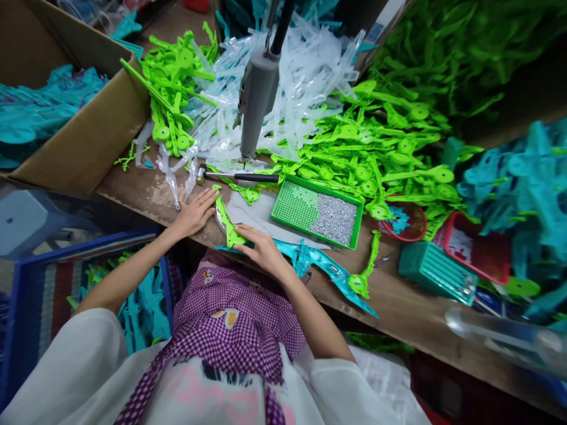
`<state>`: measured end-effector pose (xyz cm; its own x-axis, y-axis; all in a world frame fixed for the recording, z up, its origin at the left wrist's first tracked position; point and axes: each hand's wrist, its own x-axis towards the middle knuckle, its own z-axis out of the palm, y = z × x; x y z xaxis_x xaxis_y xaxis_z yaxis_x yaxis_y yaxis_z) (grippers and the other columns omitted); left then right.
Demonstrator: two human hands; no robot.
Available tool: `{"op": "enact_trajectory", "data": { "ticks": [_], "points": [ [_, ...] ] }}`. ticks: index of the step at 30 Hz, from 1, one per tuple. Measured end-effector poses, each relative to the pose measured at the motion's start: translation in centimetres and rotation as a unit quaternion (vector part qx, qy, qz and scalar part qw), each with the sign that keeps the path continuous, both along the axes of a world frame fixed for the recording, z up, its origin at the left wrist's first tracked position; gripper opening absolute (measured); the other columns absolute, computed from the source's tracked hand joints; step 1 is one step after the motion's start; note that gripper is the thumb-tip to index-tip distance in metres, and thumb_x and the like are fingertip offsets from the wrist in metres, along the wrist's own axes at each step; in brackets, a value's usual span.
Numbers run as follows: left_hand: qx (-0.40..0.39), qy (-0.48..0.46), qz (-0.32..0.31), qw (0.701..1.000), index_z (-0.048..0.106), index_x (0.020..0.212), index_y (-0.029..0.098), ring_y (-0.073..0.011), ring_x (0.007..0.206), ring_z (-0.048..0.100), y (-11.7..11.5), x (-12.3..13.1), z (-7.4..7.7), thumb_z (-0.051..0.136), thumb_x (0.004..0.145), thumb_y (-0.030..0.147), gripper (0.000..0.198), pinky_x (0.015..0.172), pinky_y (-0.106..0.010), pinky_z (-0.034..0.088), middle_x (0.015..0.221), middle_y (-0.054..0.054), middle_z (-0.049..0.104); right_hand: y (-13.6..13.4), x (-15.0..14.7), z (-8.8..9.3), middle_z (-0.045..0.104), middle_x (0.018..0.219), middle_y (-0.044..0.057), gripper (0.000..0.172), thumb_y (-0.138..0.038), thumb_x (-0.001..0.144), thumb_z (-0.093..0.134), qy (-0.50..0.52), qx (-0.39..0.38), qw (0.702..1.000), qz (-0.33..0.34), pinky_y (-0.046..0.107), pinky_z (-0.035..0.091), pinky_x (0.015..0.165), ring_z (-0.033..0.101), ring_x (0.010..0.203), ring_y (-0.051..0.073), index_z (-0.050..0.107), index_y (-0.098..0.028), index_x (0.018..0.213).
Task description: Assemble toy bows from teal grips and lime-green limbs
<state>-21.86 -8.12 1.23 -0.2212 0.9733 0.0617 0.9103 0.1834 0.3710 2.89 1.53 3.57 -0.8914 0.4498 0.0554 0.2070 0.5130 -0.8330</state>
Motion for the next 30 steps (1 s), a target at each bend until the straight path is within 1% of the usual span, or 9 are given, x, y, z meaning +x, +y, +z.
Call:
{"op": "enact_trajectory", "data": {
  "ticks": [5,8,11,15,18,20,22,27,30],
  "points": [
    [-0.014,0.014,-0.008,1.0,0.028,0.154,0.03,-0.025,0.146,0.031,0.1,0.0,-0.2,0.028,0.102,0.04,0.053,0.12,-0.057,-0.002,0.158,-0.003,0.032,0.3,0.4,-0.1,0.06,0.137,0.009,0.049,-0.039,0.087,0.066,-0.012,0.005,1.0,0.0,0.05,0.042,0.113,0.057,0.129,0.026,0.06,-0.026,0.133],
    [-0.017,0.015,-0.01,1.0,0.027,0.154,0.03,-0.0245,0.147,0.03,0.1,0.1,-0.1,0.027,0.102,0.04,0.053,0.12,-0.057,-0.003,0.158,-0.003,0.031,0.6,0.3,0.0,0.06,0.138,0.01,0.049,-0.039,0.088,0.065,-0.023,0.01,1.0,0.007,0.051,0.042,0.112,0.056,0.13,0.026,0.059,-0.025,0.134],
    [-0.006,0.008,-0.006,1.0,0.03,0.153,0.032,-0.0247,0.146,0.031,0.1,0.1,-0.1,0.029,0.102,0.041,0.052,0.12,-0.057,-0.004,0.157,-0.002,0.034,1.0,0.1,0.5,0.062,0.135,0.011,0.048,-0.039,0.088,0.065,-0.034,0.037,0.998,0.029,0.052,0.044,0.11,0.057,0.128,0.027,0.06,-0.025,0.133],
    [0.012,-0.003,-0.005,1.0,0.033,0.151,0.032,-0.0267,0.145,0.033,0.1,0.0,-0.2,0.034,0.101,0.042,0.052,0.12,-0.059,-0.001,0.156,-0.004,0.037,1.4,-0.3,1.2,0.066,0.13,0.009,0.046,-0.04,0.087,0.066,-0.04,0.082,0.994,0.061,0.052,0.045,0.106,0.061,0.123,0.027,0.061,-0.027,0.131],
    [0.015,-0.009,-0.006,1.0,0.035,0.151,0.032,-0.0269,0.145,0.033,0.1,-0.1,-0.1,0.036,0.1,0.043,0.052,0.119,-0.059,-0.001,0.155,-0.004,0.038,1.4,-0.4,1.4,0.064,0.133,0.008,0.046,-0.038,0.088,0.065,-0.057,0.109,0.99,0.067,0.054,0.039,0.111,0.059,0.125,0.025,0.059,-0.028,0.133],
    [0.01,-0.011,-0.005,1.0,0.035,0.15,0.031,-0.0264,0.145,0.033,0.2,-0.2,0.0,0.035,0.1,0.043,0.052,0.119,-0.059,-0.002,0.156,-0.004,0.037,1.2,-0.4,1.2,0.063,0.134,0.008,0.045,-0.037,0.089,0.063,-0.074,0.124,0.987,0.068,0.055,0.036,0.114,0.057,0.127,0.024,0.058,-0.027,0.133],
    [0.005,-0.012,-0.004,1.0,0.036,0.15,0.031,-0.0261,0.145,0.032,0.2,-0.2,0.1,0.035,0.1,0.043,0.051,0.119,-0.059,-0.004,0.156,-0.004,0.037,1.0,-0.3,1.0,0.062,0.135,0.009,0.044,-0.036,0.09,0.062,-0.085,0.144,0.984,0.069,0.054,0.035,0.115,0.057,0.128,0.024,0.059,-0.025,0.133],
    [0.001,-0.016,0.009,1.0,0.039,0.149,0.033,-0.0271,0.146,0.031,0.4,0.0,0.3,0.035,0.1,0.046,0.051,0.119,-0.059,-0.002,0.155,-0.002,0.039,1.2,-0.1,0.7,0.063,0.134,0.011,0.041,-0.032,0.093,0.058,-0.107,0.201,0.971,0.072,0.057,0.03,0.117,0.058,0.126,0.024,0.059,-0.023,0.133],
    [0.002,-0.015,0.011,1.0,0.039,0.149,0.032,-0.0262,0.146,0.031,0.4,0.1,0.3,0.034,0.1,0.047,0.051,0.119,-0.058,-0.004,0.155,-0.003,0.039,1.5,-0.1,0.8,0.064,0.132,0.011,0.04,-0.032,0.093,0.058,-0.115,0.213,0.967,0.084,0.059,0.024,0.12,0.059,0.125,0.024,0.06,-0.022,0.132]
  ]
}}
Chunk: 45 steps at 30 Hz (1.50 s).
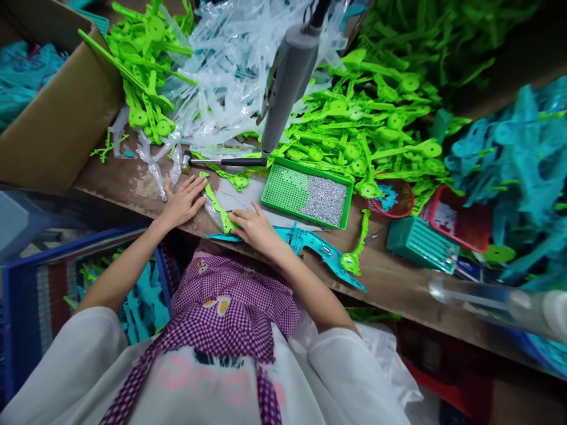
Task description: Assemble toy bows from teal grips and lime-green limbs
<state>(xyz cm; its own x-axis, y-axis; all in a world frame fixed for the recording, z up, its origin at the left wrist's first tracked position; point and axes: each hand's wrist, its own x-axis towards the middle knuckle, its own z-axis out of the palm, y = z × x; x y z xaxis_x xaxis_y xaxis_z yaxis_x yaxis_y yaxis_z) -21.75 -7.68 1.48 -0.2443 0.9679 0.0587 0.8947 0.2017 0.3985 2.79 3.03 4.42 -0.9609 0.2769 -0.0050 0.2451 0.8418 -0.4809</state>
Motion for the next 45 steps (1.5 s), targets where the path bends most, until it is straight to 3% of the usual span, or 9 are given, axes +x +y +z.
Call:
{"op": "enact_trajectory", "data": {
  "ticks": [7,13,19,24,30,37,40,42,45],
  "points": [
    [0.017,-0.005,-0.002,1.0,0.044,0.146,0.032,-0.0256,0.144,0.034,-0.1,-0.2,-0.2,0.037,0.099,0.045,0.049,0.119,-0.056,-0.008,0.154,-0.003,0.041,-0.8,0.2,-0.5,0.056,0.141,0.008,0.035,-0.025,0.098,0.048,0.039,-0.005,0.999,0.033,0.059,0.026,0.119,0.049,0.136,0.023,0.061,-0.024,0.13],
    [0.017,-0.016,0.032,0.999,0.049,0.142,0.031,-0.0276,0.144,0.034,0.3,1.1,0.7,0.037,0.099,0.046,0.047,0.119,-0.058,-0.007,0.151,-0.003,0.046,-2.0,1.0,-1.5,0.057,0.139,0.007,0.039,-0.019,0.099,0.04,0.046,0.009,0.999,0.01,0.068,0.004,0.12,0.051,0.133,0.025,0.058,-0.025,0.133],
    [0.02,-0.037,0.078,0.996,0.048,0.141,0.029,-0.0304,0.144,0.034,0.8,4.2,0.6,0.048,0.092,0.058,0.057,0.119,-0.06,-0.005,0.152,-0.007,0.044,-0.6,2.8,-1.5,0.057,0.139,0.006,0.039,-0.021,0.098,0.043,0.06,-0.021,0.997,0.034,0.065,0.012,0.121,0.053,0.132,0.023,0.057,-0.026,0.134],
    [0.029,-0.063,0.088,0.994,0.048,0.141,0.029,-0.0314,0.144,0.034,0.8,4.3,0.1,0.053,0.089,0.059,0.06,0.119,-0.059,-0.008,0.153,-0.007,0.043,-0.4,3.9,-1.7,0.063,0.132,0.008,0.036,-0.022,0.096,0.045,0.103,-0.007,0.994,0.03,0.054,0.031,0.12,0.056,0.129,0.021,0.063,-0.02,0.127],
    [0.033,-0.054,0.105,0.992,0.051,0.138,0.03,-0.032,0.146,0.029,0.7,5.4,0.9,0.058,0.087,0.055,0.058,0.119,-0.059,-0.006,0.153,-0.007,0.042,-1.9,4.4,-2.5,0.064,0.131,0.008,0.035,-0.02,0.094,0.049,0.125,0.061,0.99,0.016,0.06,0.019,0.122,0.058,0.126,0.023,0.063,-0.02,0.127],
    [0.02,-0.115,-0.023,0.993,0.071,0.106,0.031,-0.0296,0.139,0.042,-0.5,9.9,1.8,0.057,0.093,0.043,0.023,0.115,-0.063,-0.008,0.122,-0.004,0.07,-1.1,4.8,-2.7,0.063,0.132,0.009,0.036,-0.02,0.096,0.046,0.13,0.038,0.991,0.026,0.053,0.029,0.121,0.056,0.129,0.02,0.063,-0.017,0.127],
    [0.002,-0.129,-0.015,0.992,0.072,0.103,0.029,-0.0309,0.139,0.04,-0.3,9.7,1.8,0.059,0.092,0.042,0.021,0.114,-0.066,-0.008,0.119,-0.004,0.071,-1.0,5.4,-1.2,0.068,0.126,0.008,0.033,-0.022,0.096,0.047,0.112,0.011,0.994,-0.003,0.055,0.027,0.121,0.06,0.124,0.02,0.066,-0.019,0.122],
    [-0.014,-0.133,-0.015,0.991,0.072,0.101,0.029,-0.0313,0.139,0.039,0.0,9.4,1.9,0.061,0.091,0.042,0.02,0.113,-0.067,-0.006,0.118,-0.004,0.071,-2.1,5.8,1.2,0.072,0.119,0.006,0.03,-0.021,0.096,0.047,0.123,-0.006,0.992,-0.003,0.055,0.025,0.121,0.062,0.122,0.02,0.069,-0.019,0.116],
    [-0.04,-0.133,-0.021,0.99,0.072,0.101,0.028,-0.0321,0.138,0.039,0.4,9.2,2.1,0.062,0.091,0.042,0.02,0.113,-0.067,-0.004,0.119,-0.004,0.07,-5.2,5.7,6.6,0.074,0.115,0.0,0.026,-0.027,0.096,0.048,0.215,-0.065,0.963,0.153,0.038,0.03,0.121,0.064,0.118,0.011,0.071,-0.024,0.109]
  ]
}}
